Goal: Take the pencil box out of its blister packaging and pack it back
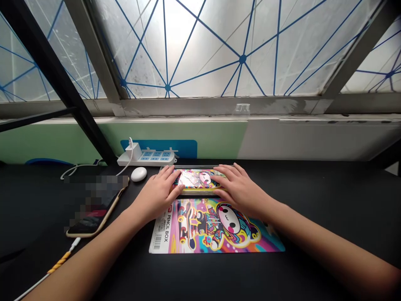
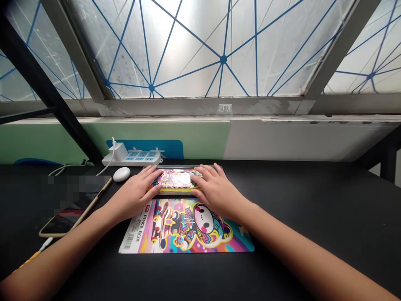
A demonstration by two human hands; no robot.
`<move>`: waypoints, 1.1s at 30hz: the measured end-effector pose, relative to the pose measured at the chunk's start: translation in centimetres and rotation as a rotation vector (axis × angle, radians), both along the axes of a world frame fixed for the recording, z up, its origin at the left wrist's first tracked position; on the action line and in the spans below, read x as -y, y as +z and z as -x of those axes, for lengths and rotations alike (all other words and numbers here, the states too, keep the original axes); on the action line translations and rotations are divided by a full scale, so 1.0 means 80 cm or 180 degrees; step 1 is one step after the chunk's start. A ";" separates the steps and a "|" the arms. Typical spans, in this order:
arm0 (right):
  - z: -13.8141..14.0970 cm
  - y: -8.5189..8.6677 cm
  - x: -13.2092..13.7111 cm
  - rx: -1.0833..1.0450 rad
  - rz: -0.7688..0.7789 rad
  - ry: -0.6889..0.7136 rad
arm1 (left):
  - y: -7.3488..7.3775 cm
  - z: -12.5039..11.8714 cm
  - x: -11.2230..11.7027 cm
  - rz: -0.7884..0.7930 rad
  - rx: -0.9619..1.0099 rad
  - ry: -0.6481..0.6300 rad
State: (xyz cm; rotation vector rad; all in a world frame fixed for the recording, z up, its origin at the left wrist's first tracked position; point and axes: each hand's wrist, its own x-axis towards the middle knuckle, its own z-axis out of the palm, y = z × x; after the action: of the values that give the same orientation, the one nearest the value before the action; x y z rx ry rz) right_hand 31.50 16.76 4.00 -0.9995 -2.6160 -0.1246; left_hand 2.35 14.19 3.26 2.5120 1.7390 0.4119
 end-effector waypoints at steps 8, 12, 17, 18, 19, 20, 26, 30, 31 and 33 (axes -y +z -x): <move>0.053 -0.012 0.106 0.0167 0.0958 0.0275 | 0.009 0.019 0.009 0.0042 -0.0496 0.0149; 0.058 -0.017 0.103 0.0213 0.1464 -0.0374 | 0.011 0.029 0.007 -0.0030 -0.0492 0.0304; 0.051 -0.023 0.091 -0.0013 0.1140 -0.0536 | 0.006 0.013 0.010 -0.0439 -0.0252 0.0088; 0.050 -0.023 0.089 -0.0064 0.1029 -0.0532 | 0.004 0.008 0.011 -0.0470 -0.0206 0.0013; 0.050 -0.022 0.087 -0.0096 0.0931 -0.0520 | 0.002 0.002 0.012 -0.0473 -0.0198 -0.0036; 0.049 -0.022 0.084 -0.0112 0.0848 -0.0507 | 0.000 -0.003 0.012 -0.0452 -0.0233 -0.0065; 0.046 -0.025 0.068 -0.0284 0.0612 -0.0519 | 0.002 -0.001 0.007 -0.0129 -0.0509 -0.0235; 0.044 -0.017 0.080 -0.0539 0.0725 -0.0328 | 0.010 0.014 0.002 0.0086 -0.0135 -0.0401; 0.043 -0.012 0.085 -0.0577 0.0753 -0.0266 | 0.012 0.017 0.002 0.0121 0.0030 -0.0457; 0.036 0.000 0.092 -0.0564 0.0749 -0.0161 | 0.014 0.020 0.004 0.0138 0.0384 -0.0546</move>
State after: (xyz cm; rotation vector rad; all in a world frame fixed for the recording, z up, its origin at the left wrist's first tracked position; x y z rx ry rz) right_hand 28.59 9.36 4.01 -1.0990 -2.4835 0.2546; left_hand 0.74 13.85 4.41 2.5223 1.4611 0.4960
